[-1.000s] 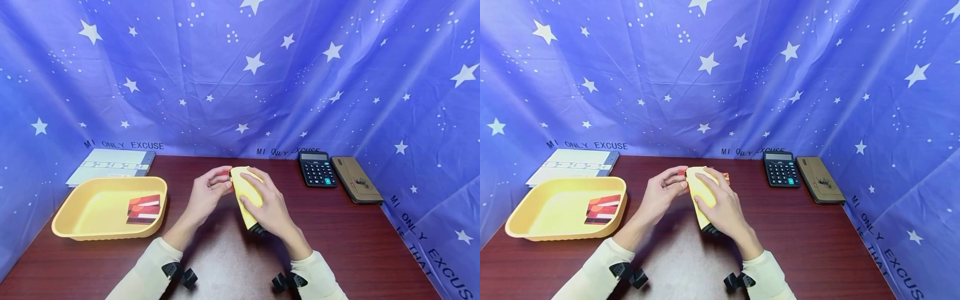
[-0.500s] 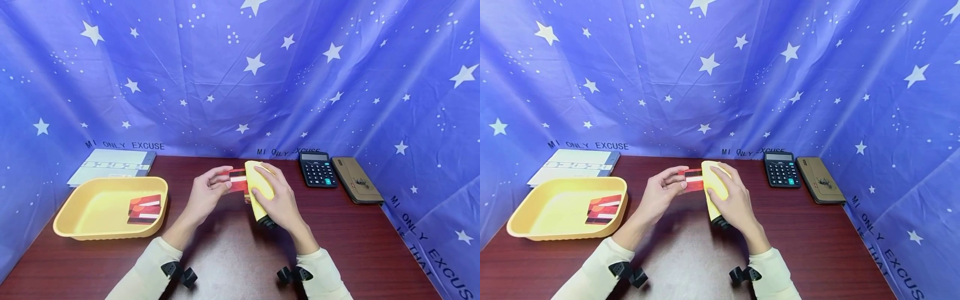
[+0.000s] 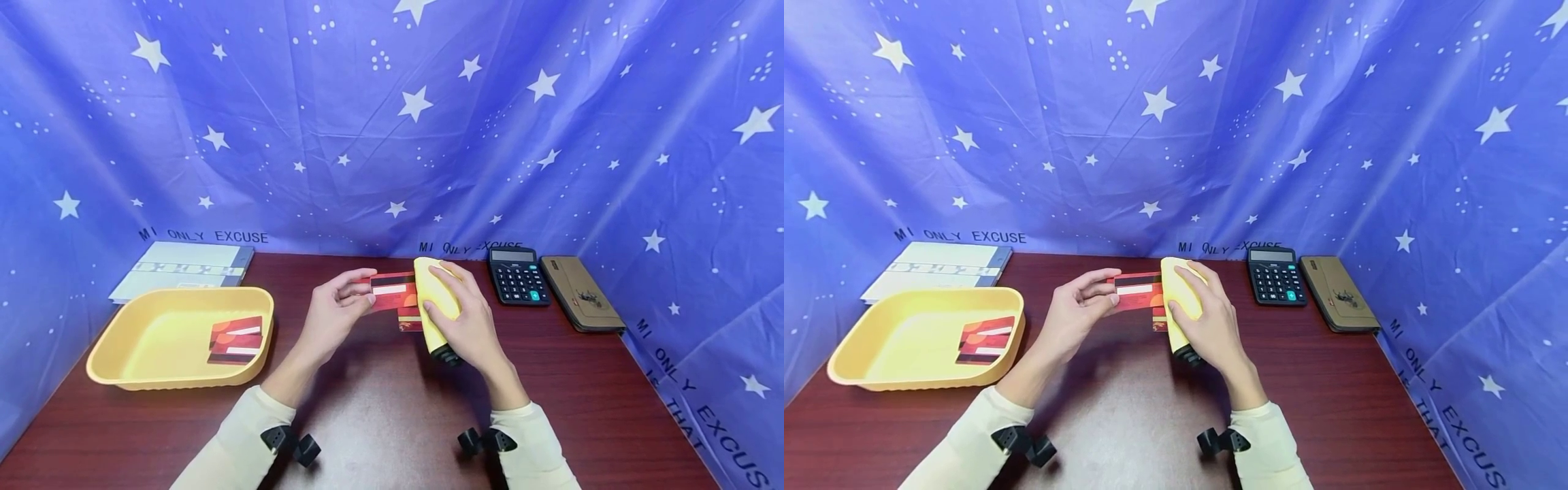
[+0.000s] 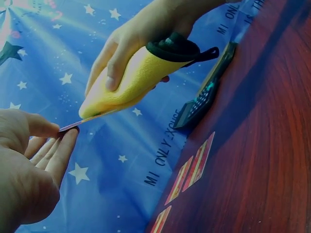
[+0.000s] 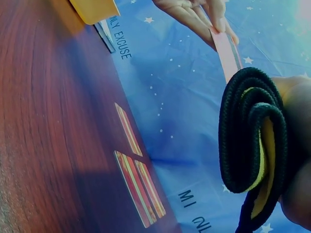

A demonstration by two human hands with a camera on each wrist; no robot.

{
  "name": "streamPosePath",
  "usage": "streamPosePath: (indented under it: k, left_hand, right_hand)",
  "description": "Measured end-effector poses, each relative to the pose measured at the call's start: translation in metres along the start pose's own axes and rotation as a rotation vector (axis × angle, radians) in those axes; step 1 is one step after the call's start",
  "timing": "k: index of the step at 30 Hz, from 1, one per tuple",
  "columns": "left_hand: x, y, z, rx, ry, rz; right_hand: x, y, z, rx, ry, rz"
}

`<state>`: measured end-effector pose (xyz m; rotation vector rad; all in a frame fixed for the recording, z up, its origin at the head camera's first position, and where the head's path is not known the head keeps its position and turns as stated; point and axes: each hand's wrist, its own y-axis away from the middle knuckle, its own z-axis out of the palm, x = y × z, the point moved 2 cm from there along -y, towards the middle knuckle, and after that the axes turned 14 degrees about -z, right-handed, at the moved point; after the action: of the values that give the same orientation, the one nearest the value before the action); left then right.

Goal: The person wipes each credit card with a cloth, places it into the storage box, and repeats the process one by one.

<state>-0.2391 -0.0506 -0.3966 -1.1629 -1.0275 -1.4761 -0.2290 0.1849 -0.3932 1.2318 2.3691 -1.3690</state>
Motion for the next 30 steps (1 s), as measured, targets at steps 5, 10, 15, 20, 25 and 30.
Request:
streamPosePath:
  k: [5, 10, 15, 20, 25, 30]
  left_hand:
    - [0.006, 0.004, -0.005, -0.013, 0.023, -0.012]
    - [0.010, 0.012, -0.021, 0.012, 0.008, 0.000]
    - [0.014, 0.019, -0.049, 0.058, -0.052, 0.008]
    - [0.023, 0.029, -0.085, 0.131, -0.131, -0.003]
    - [0.028, 0.042, -0.123, 0.200, -0.189, 0.005]
    - [0.025, 0.055, -0.161, 0.232, -0.133, 0.002]
  right_hand:
    - [0.002, -0.001, -0.003, -0.008, 0.006, 0.003]
    - [0.003, -0.001, -0.005, -0.006, 0.001, 0.006]
    - [0.004, 0.000, -0.008, -0.004, 0.002, 0.010]
    - [0.004, 0.001, -0.009, -0.006, 0.004, 0.013]
    - [0.005, 0.001, -0.010, -0.001, 0.000, 0.011]
    - [0.007, 0.001, -0.010, 0.006, -0.003, 0.008]
